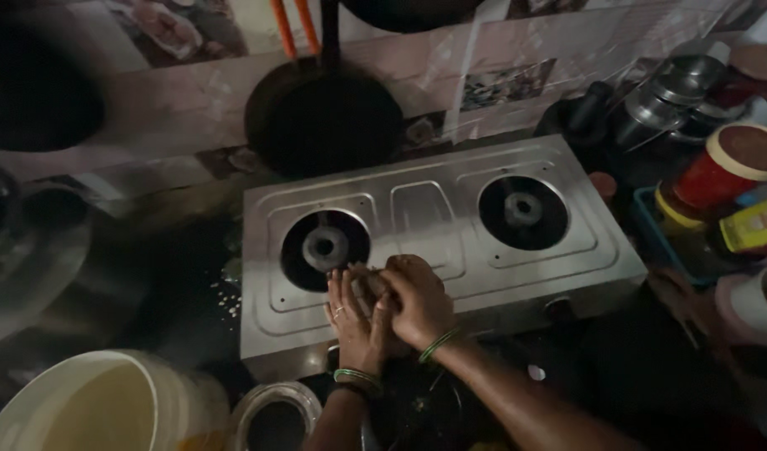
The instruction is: The person cleans a two-burner gas stove by repeatedly dipping a dark cloth into a bucket of water and scrubbing the metal surface. The person wipes around the burner grates and the flat areas of the stove top, frequently re-wetting the cloth.
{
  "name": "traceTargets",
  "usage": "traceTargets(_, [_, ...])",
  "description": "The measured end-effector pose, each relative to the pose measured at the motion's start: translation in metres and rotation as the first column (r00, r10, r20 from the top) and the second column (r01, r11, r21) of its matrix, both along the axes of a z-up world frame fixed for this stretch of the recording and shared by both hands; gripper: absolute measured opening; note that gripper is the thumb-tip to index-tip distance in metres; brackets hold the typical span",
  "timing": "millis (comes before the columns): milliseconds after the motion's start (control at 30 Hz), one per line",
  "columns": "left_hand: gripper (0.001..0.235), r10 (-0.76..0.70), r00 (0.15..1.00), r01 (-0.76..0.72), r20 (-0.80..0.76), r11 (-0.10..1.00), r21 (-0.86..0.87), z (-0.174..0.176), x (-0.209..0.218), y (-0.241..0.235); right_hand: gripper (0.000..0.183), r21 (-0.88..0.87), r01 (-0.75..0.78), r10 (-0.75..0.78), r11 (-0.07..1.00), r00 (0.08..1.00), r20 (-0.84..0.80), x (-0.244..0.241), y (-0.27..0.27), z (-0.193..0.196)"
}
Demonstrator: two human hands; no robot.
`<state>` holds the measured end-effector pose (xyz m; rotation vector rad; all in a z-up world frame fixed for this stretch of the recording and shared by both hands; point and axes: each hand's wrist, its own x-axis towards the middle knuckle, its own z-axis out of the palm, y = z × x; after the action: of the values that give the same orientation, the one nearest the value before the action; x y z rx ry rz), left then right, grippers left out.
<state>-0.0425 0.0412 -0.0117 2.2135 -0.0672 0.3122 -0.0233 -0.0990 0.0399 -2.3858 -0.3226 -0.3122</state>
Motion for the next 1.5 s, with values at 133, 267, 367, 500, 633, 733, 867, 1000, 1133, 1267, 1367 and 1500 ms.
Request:
traceTargets(133, [0.082,0.049,0.939,-0.109,-0.34,0.981,-0.16,0.017,-0.011,0.025,0.049,0.672,0.172,0.281,0.72,0.813,-0.509,0.018,-0.053,-0.001])
traceTargets(267, [0.064,0.187,0.974,-0.139,-0.129,0.94,0.313,0.022,-0.018,0.064,0.052,0.635,0.315,0.125,0.705,0.827,-0.549,0.036,-0.136,0.002])
traceTargets(367, [0.053,0.321,0.939,-0.248,-0.121,0.879,0.406,0.024,-0.03,0.09,0.055,0.105,0.085,-0.058,0.991,0.97,-0.238,0.037,-0.158,-0.006])
traceTargets(500, [0.047,0.412,0.911,-0.368,-0.02,0.834,0.411,0.014,-0.05,0.117,0.071,-0.399,-0.146,0.158,0.905,0.987,-0.003,0.009,-0.102,-0.033])
traceTargets(633, [0.039,0.393,0.834,-0.255,-0.387,0.897,0.361,-0.013,-0.055,0.145,0.076,-0.606,-0.105,0.181,0.788,0.981,0.066,0.004,-0.05,-0.034])
traceTargets(733, [0.045,0.302,0.942,-0.332,0.145,0.902,0.276,-0.021,-0.062,0.151,0.074,-0.606,-0.155,0.259,0.781,0.962,0.088,0.006,-0.014,-0.029])
traceTargets(867, [0.058,0.345,0.919,-0.306,-0.192,0.93,0.205,-0.004,-0.062,0.154,0.073,-0.576,-0.283,0.355,0.767,0.935,0.012,0.005,0.05,-0.021])
traceTargets(1000, [0.086,0.343,0.815,-0.383,-0.467,0.924,0.01,0.02,-0.058,0.161,0.076,-0.549,-0.446,0.502,0.707,0.863,-0.055,0.011,0.142,-0.011])
traceTargets(1133, [0.076,0.314,0.915,-0.402,-0.253,0.738,-0.542,0.028,-0.053,0.165,0.07,-0.511,-0.545,0.573,0.665,0.811,-0.119,0.017,0.207,0.002])
traceTargets(1267, [0.084,0.346,0.863,-0.422,-0.368,0.895,-0.147,0.038,-0.061,0.165,0.066,-0.494,-0.625,0.613,0.604,0.761,-0.212,0.021,0.194,0.012])
traceTargets(1367, [0.081,0.381,0.913,-0.385,-0.148,0.923,-0.001,0.044,-0.067,0.148,0.066,-0.493,-0.643,0.641,0.586,0.74,-0.203,0.021,0.166,0.01])
traceTargets(1500, [0.079,0.438,0.884,-0.401,-0.162,0.89,0.215,0.051,-0.061,0.123,0.073,-0.501,-0.649,0.59,0.573,0.751,-0.297,0.021,0.114,0.01])
